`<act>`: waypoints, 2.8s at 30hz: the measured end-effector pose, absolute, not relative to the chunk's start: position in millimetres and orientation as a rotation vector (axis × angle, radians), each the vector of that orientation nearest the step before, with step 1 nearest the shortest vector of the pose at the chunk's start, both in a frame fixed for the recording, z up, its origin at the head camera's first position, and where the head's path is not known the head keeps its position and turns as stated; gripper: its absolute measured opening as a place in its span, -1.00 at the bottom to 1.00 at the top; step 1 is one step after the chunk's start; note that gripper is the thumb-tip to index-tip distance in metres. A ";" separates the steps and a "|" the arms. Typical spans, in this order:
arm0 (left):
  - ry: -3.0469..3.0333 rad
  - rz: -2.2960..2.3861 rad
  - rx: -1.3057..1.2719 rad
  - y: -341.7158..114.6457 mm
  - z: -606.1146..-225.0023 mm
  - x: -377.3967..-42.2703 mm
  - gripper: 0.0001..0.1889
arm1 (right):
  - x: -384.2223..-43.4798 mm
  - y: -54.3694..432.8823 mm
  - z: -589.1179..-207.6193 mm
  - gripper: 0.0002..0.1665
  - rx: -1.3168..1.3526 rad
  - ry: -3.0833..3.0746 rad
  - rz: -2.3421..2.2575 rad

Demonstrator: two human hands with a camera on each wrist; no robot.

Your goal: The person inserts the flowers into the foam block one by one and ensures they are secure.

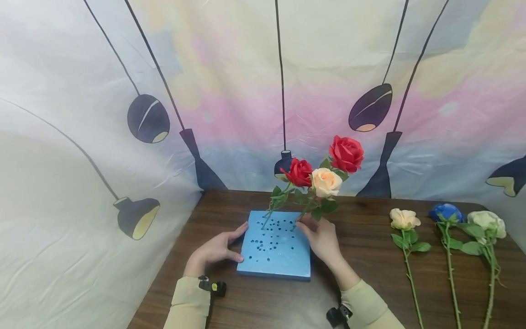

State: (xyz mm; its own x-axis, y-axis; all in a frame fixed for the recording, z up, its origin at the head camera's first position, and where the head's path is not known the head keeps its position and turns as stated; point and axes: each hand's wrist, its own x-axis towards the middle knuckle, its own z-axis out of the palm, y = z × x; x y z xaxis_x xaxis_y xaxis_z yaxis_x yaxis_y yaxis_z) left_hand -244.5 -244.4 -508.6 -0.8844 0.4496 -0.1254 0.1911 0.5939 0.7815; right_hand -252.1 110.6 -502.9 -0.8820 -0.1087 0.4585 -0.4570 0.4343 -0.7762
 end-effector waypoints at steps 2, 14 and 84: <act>2.513 1.182 0.520 -244.7 -508.9 -244.0 0.08 | -251.9 110.7 -502.9 -0.90 0.497 -2.342 1.441; 2.516 1.184 0.526 -244.0 -507.9 -243.7 0.07 | -250.0 113.5 -497.5 -0.66 0.541 -2.335 1.505; 2.523 1.175 0.581 -246.2 -511.5 -244.7 0.10 | -247.8 124.6 -489.2 -0.59 0.464 -2.368 1.591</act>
State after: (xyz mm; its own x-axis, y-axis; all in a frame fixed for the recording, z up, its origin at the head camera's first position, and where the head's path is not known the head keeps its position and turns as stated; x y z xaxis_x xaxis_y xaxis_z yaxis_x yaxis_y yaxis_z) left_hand -244.7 -246.2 -511.5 -0.8740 0.4764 -0.0957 0.2333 0.5843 0.7773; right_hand -247.8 124.6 -489.2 -0.9179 -0.1224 0.3775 -0.3958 0.3525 -0.8480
